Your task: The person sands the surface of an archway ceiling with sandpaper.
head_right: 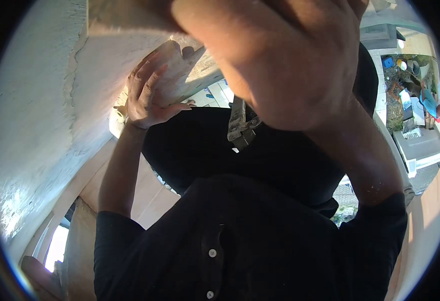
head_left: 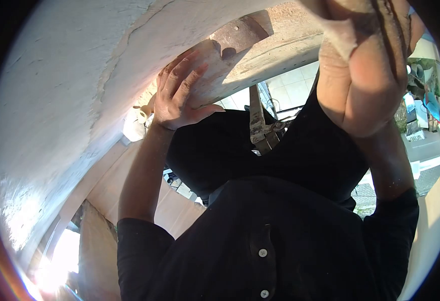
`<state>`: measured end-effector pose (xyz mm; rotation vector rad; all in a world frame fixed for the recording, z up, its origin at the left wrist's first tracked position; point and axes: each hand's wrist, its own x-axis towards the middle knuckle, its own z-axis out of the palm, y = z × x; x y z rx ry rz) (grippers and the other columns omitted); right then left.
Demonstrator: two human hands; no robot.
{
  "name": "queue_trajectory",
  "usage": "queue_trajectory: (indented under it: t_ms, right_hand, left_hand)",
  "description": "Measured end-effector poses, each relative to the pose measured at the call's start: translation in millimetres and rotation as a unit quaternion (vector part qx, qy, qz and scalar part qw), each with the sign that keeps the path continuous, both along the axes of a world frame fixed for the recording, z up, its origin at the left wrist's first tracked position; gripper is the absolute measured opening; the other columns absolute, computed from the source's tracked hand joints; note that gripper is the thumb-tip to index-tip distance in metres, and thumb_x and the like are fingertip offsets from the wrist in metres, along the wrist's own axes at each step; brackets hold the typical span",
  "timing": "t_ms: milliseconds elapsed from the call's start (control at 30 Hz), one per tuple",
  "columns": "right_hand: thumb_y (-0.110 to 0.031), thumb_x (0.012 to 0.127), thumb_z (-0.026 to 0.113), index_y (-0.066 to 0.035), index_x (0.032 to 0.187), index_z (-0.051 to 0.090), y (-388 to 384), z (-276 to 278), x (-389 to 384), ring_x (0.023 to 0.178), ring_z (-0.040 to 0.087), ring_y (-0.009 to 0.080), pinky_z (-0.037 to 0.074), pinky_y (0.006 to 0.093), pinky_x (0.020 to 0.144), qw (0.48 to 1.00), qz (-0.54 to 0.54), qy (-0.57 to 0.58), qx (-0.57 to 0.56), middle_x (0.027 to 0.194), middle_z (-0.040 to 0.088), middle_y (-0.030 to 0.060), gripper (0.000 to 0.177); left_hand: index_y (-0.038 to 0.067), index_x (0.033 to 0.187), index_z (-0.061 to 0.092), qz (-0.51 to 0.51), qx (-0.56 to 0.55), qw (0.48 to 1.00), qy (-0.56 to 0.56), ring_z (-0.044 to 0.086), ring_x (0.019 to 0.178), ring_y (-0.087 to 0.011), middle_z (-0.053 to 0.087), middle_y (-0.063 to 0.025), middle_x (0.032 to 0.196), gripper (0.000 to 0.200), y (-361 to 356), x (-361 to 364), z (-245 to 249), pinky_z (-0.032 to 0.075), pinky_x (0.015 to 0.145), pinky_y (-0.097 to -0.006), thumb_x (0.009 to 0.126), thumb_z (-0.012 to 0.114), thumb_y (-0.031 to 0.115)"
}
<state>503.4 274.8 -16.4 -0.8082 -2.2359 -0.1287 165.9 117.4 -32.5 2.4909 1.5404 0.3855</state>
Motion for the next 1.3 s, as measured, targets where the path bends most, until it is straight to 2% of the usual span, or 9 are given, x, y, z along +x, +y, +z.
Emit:
queue_trajectory:
  t_ms: [267,400,600,767,867,967,1033,1067,1300]
  right_hand:
    - [-0.006,0.102,0.050,0.010,0.142,0.048,-102.3,-1.2,-88.6,0.140,0.047,0.0483,0.030,0.0679,0.117,0.948,0.033,0.252,-0.192,0.148,0.049,0.0311,0.043]
    - [0.002,0.104,0.045,0.014,0.136,0.051,-100.8,-8.4,-144.9,0.131,0.055,0.0399,0.037,0.0458,0.113,0.815,-0.049,0.476,-0.328,0.138,0.056,0.0261,0.035]
    - [-0.017,0.101,0.049,0.007,0.153,0.040,-72.4,-9.5,-209.5,0.151,0.025,0.0537,0.011,0.0656,0.121,0.839,-0.138,0.483,-0.211,0.160,0.034,0.0321,0.058]
    - [-0.026,0.110,0.044,0.008,0.142,0.053,-39.2,-47.9,-192.9,0.144,0.042,0.0472,0.032,0.0492,0.117,0.842,-0.246,0.473,-0.085,0.145,0.055,0.0296,0.047]
    - [-0.014,0.102,0.049,0.002,0.158,0.034,-66.7,-12.0,-192.5,0.156,0.007,0.0502,-0.016,0.0710,0.112,0.810,-0.171,0.471,-0.304,0.164,0.029,0.0290,0.060]
    - [-0.013,0.101,0.048,0.003,0.152,0.044,-86.9,-17.8,-202.6,0.155,0.010,0.0509,-0.014,0.0678,0.115,0.865,-0.159,0.390,-0.274,0.159,0.038,0.0295,0.054]
    - [-0.020,0.103,0.049,0.000,0.146,0.052,-49.1,-26.4,-176.8,0.156,0.011,0.0501,-0.015,0.0669,0.115,0.790,-0.152,0.515,-0.294,0.156,0.043,0.0279,0.048]
    - [-0.023,0.103,0.051,-0.002,0.141,0.057,-29.1,-25.0,-174.6,0.156,0.011,0.0488,-0.015,0.0680,0.115,0.581,-0.017,0.734,-0.352,0.156,0.044,0.0259,0.044]
    - [-0.015,0.098,0.060,-0.012,0.153,0.049,-72.5,0.9,-190.1,0.154,0.018,0.0505,-0.016,0.0726,0.111,0.790,-0.169,0.482,-0.339,0.159,0.045,0.0134,0.056]
  left_hand:
    - [0.008,0.129,0.066,-0.023,0.101,0.992,0.066,0.058,0.118,-0.0344,0.063,-0.0136,0.131,0.056,-14.6,-36.0,-27.4,0.043,0.097,-0.0512,0.086,0.075,0.043]
    - [0.012,0.133,0.065,0.052,0.095,0.993,0.052,0.058,0.117,-0.0317,0.063,-0.0105,0.132,0.053,-16.3,-14.4,-6.1,0.044,0.096,-0.0473,0.093,0.068,0.047]
    - [0.001,0.125,0.065,0.092,0.135,0.986,0.032,0.062,0.111,-0.0356,0.066,-0.0185,0.123,0.050,-25.0,-14.3,-3.5,0.044,0.092,-0.0473,0.099,0.054,0.043]
    - [0.010,0.126,0.065,0.059,0.279,0.958,0.033,0.062,0.107,-0.0312,0.068,-0.0115,0.116,0.041,-3.5,20.2,44.0,0.050,0.094,-0.0455,0.107,0.044,0.039]
    - [0.014,0.125,0.059,-0.081,0.291,0.929,0.216,0.067,0.111,-0.0251,0.066,-0.0105,0.109,0.038,43.2,51.2,117.7,0.042,0.115,-0.0591,0.105,0.034,0.035]
    - [0.008,0.119,0.062,-0.202,0.272,0.890,0.304,0.068,0.115,-0.0338,0.071,-0.0155,0.111,0.037,106.9,76.3,169.7,0.036,0.117,-0.0654,0.107,0.031,0.025]
    - [0.008,0.116,0.067,-0.220,0.254,0.864,0.374,0.062,0.126,-0.0385,0.075,-0.0124,0.112,0.036,131.0,97.9,185.9,0.039,0.115,-0.0556,0.110,0.036,0.023]
    - [0.008,0.117,0.068,-0.248,0.244,0.840,0.416,0.061,0.128,-0.0381,0.075,-0.0107,0.113,0.036,136.6,102.2,198.1,0.038,0.114,-0.0534,0.110,0.036,0.024]
    - [0.014,0.123,0.070,-0.199,0.276,0.802,0.491,0.056,0.134,-0.0377,0.073,-0.0056,0.124,0.038,141.2,118.5,189.6,0.034,0.118,-0.0501,0.111,0.035,0.025]
